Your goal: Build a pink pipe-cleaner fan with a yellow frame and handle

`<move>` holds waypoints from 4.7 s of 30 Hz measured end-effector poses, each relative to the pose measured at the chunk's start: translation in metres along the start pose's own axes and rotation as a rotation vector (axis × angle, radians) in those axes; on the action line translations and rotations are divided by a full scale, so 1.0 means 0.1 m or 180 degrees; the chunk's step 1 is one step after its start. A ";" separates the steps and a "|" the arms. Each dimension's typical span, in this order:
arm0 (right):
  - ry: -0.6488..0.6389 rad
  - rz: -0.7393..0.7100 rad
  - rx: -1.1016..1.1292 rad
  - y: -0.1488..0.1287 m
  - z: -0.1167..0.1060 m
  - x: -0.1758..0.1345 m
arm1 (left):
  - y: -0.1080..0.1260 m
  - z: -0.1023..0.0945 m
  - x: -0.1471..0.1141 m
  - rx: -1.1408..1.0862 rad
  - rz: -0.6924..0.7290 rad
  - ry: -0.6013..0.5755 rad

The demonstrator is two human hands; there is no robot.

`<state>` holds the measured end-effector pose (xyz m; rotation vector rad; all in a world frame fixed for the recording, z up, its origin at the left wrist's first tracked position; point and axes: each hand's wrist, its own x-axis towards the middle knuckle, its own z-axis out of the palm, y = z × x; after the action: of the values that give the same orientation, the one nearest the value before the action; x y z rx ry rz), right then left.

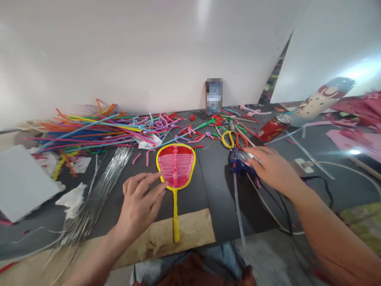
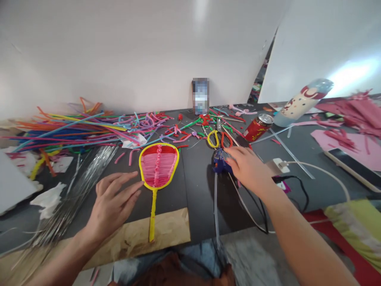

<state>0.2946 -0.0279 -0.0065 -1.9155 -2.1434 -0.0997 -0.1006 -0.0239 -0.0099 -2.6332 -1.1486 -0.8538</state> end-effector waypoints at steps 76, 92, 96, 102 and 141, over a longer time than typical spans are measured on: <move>-0.1536 0.0140 0.4500 -1.50 0.25 0.25 | 0.23 0.11 0.38 -0.4649 -0.2736 -0.1480; -0.0711 -0.0321 0.3865 -1.58 0.18 0.20 | 0.34 -0.02 0.35 -0.2780 -0.1979 -0.1158; -0.0520 -0.0551 0.3589 -1.54 0.18 0.20 | 0.37 0.02 0.38 -0.2845 -0.1998 -0.1308; -0.0223 -0.1311 0.3266 -1.54 0.19 0.20 | 0.38 0.09 0.35 -0.2941 -0.1999 -0.1143; 0.0571 -0.1507 0.2647 -1.48 0.33 0.24 | 0.44 0.37 0.34 -0.5188 -0.3477 -0.0264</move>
<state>0.1420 -0.0154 -0.0139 -0.8946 -2.0033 0.4424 -0.0341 -0.0202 -0.0175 -2.4760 -2.8402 -2.8413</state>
